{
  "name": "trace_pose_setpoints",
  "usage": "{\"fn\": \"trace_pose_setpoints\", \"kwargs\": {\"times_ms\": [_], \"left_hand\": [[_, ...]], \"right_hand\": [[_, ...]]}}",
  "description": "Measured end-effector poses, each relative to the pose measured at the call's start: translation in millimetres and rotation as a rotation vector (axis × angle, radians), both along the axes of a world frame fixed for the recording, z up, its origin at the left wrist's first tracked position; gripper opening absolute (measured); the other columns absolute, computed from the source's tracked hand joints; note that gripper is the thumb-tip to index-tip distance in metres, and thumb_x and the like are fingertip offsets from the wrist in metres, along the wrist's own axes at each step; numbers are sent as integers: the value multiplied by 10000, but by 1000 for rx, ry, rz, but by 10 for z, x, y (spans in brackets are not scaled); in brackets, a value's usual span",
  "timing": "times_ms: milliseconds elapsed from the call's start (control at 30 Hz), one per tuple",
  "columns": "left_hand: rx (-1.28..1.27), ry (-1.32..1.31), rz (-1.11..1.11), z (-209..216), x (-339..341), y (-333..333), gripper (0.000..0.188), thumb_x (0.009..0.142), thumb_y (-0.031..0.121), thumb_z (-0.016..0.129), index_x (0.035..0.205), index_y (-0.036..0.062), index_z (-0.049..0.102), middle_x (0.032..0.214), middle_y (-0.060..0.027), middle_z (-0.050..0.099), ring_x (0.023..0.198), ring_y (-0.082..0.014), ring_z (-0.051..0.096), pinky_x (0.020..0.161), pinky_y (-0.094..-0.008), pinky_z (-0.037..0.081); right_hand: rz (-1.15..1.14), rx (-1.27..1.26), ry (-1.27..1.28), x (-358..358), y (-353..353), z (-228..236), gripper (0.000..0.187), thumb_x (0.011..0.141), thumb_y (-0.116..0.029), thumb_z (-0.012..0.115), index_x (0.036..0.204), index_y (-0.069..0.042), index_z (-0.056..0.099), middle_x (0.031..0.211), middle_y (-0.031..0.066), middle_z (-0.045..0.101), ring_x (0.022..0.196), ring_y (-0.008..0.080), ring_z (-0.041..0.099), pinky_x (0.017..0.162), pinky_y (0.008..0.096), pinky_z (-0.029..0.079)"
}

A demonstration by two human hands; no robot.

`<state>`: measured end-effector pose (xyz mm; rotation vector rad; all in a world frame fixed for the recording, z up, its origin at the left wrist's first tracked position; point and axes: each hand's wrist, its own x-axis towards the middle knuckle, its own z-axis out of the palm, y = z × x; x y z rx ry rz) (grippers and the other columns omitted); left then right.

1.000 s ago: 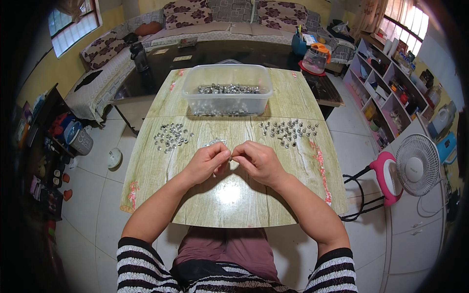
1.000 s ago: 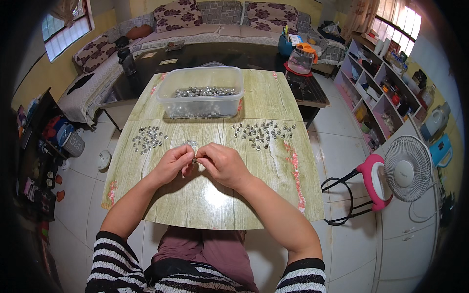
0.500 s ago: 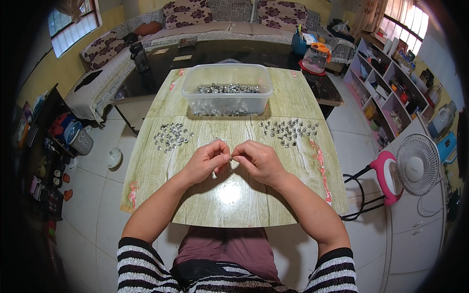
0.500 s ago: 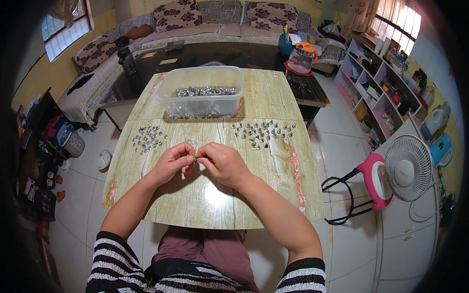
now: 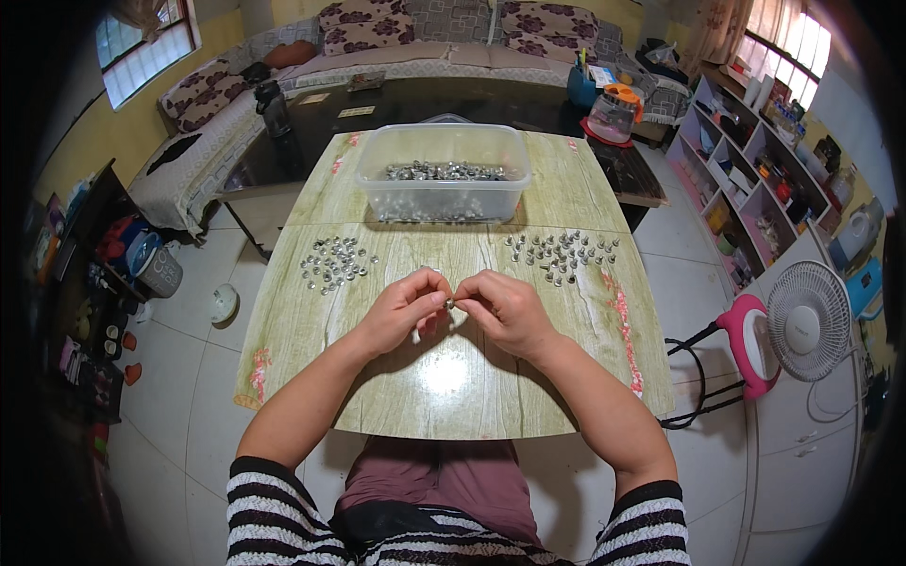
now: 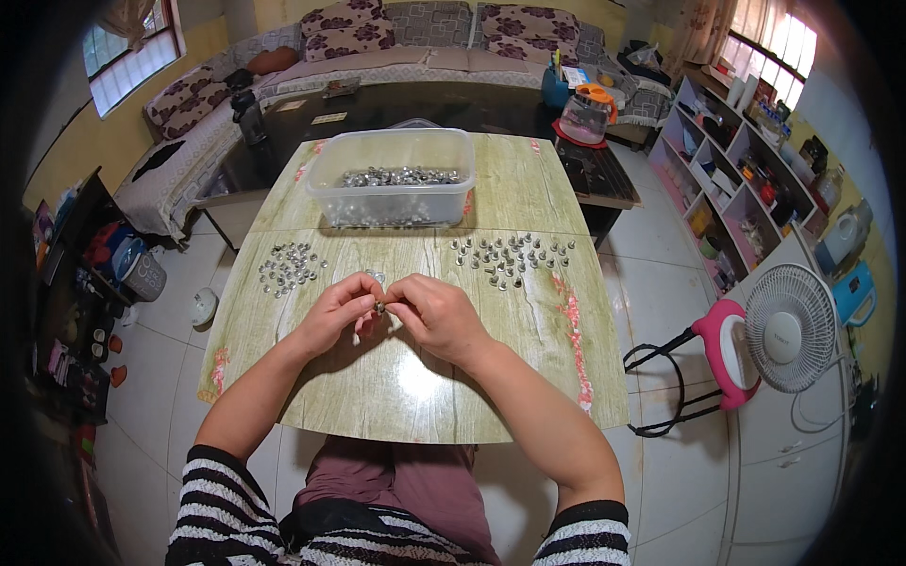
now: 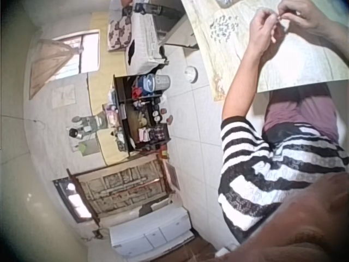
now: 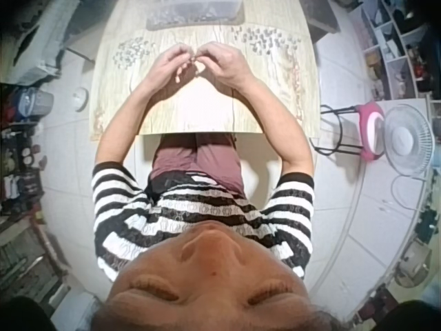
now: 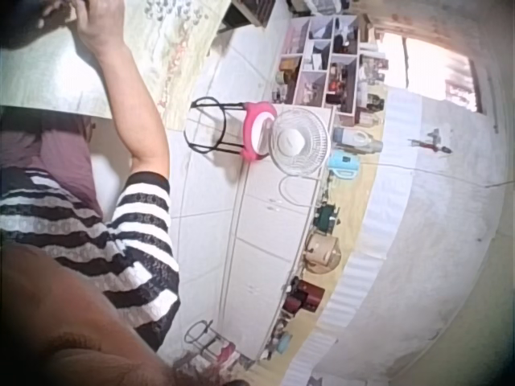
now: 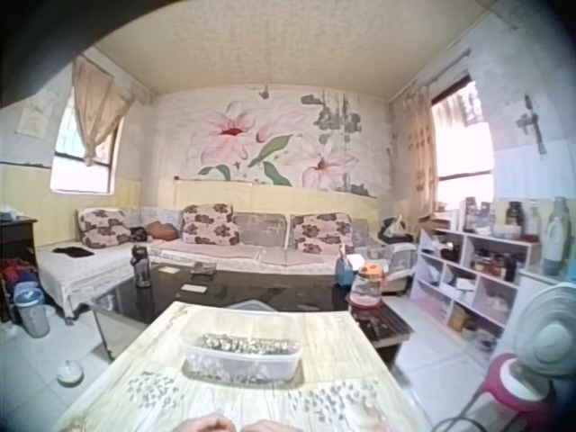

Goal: The person threads small beads onto metal components by hand, repeatedly picking beads from a plastic container and securing them onto the metal pieces at a table.

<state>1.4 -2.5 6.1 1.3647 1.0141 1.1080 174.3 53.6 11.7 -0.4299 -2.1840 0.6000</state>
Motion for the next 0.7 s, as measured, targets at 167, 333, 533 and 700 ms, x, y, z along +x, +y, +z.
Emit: {"fn": "trace_pose_setpoints", "kwargs": {"times_ms": [167,333,533,700], "left_hand": [[-3,5,-21,-47,-37,13,183,877,224,448,836,49,481,635,13,483,541,-54,452,488,-186,368],[31,-40,12,-2,9,-11,171,868,213,466,864,43,487,670,2,508,553,-54,458,489,-189,371],[-66,-22,-29,-87,-63,26,151,845,174,503,887,30,491,703,-6,524,562,-55,464,497,-187,380],[29,-12,23,-21,-4,-2,172,853,187,495,892,21,516,699,-6,528,563,-57,478,503,-189,394]], "right_hand": [[5,4,-5,-8,3,-9,75,737,-89,584,776,-45,537,716,80,557,631,236,554,559,305,441],[-6,1,3,7,2,4,83,734,-92,589,776,-44,537,712,80,556,626,236,551,557,305,438],[-3,11,-24,-2,-12,14,84,732,-85,591,778,-38,538,715,83,558,631,234,555,559,301,441],[0,-9,7,2,4,-1,79,736,-87,587,780,-39,542,719,83,560,633,233,557,565,299,444]]}}
